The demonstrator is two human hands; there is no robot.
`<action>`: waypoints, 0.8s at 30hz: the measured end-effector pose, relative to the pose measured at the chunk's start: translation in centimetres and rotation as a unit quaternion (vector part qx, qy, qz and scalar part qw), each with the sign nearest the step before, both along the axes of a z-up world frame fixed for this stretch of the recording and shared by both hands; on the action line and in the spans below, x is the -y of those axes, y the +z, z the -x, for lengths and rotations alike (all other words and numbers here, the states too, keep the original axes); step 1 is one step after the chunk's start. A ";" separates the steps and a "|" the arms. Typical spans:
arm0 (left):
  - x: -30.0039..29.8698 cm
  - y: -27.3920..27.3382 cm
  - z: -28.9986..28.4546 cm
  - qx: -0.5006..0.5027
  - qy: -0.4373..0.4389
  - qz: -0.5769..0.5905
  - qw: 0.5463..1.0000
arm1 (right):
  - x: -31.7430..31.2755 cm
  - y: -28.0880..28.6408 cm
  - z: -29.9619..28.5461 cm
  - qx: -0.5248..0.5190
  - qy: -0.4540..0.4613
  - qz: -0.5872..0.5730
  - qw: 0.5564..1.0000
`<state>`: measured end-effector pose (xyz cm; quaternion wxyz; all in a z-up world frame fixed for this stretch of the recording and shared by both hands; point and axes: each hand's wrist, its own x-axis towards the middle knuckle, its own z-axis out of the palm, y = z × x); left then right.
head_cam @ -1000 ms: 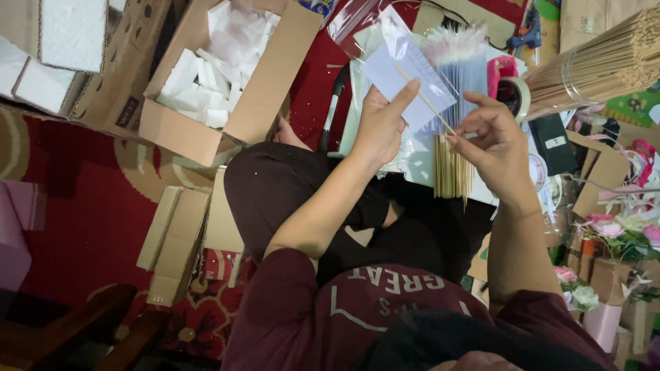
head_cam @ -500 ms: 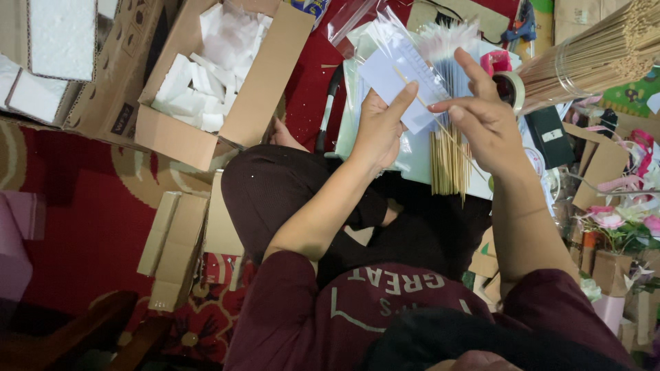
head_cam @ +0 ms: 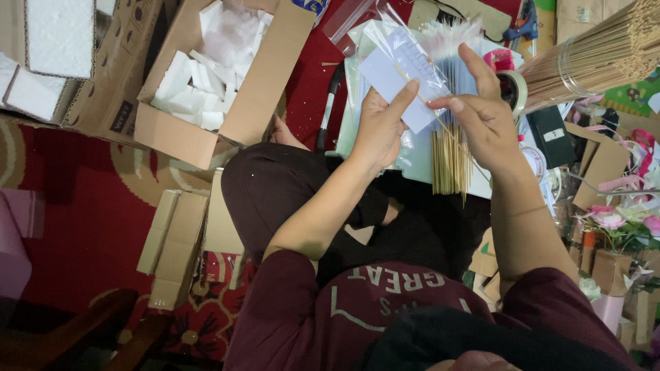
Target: The person sits on the floor and assembles craft kits by placing small white paper cards and wooden sticks into clear plastic bags. They handle the items one by one, arranging them inside the bags and stacking the completed packages.
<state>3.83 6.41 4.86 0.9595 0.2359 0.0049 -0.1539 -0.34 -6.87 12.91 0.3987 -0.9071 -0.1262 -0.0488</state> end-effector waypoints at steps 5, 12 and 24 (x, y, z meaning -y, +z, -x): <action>0.2 -0.3 -0.2 0.038 -0.001 0.002 0.999 | 0.5 -0.8 -0.1 0.052 -0.003 0.033 0.998; 0.6 -1.1 0.1 0.103 -0.006 -0.066 0.992 | 1.0 -0.7 0.0 0.088 -0.011 0.078 0.993; 1.1 -3.0 -0.1 0.159 0.003 -0.198 0.967 | 1.3 -1.1 -0.3 0.160 -0.062 0.017 0.985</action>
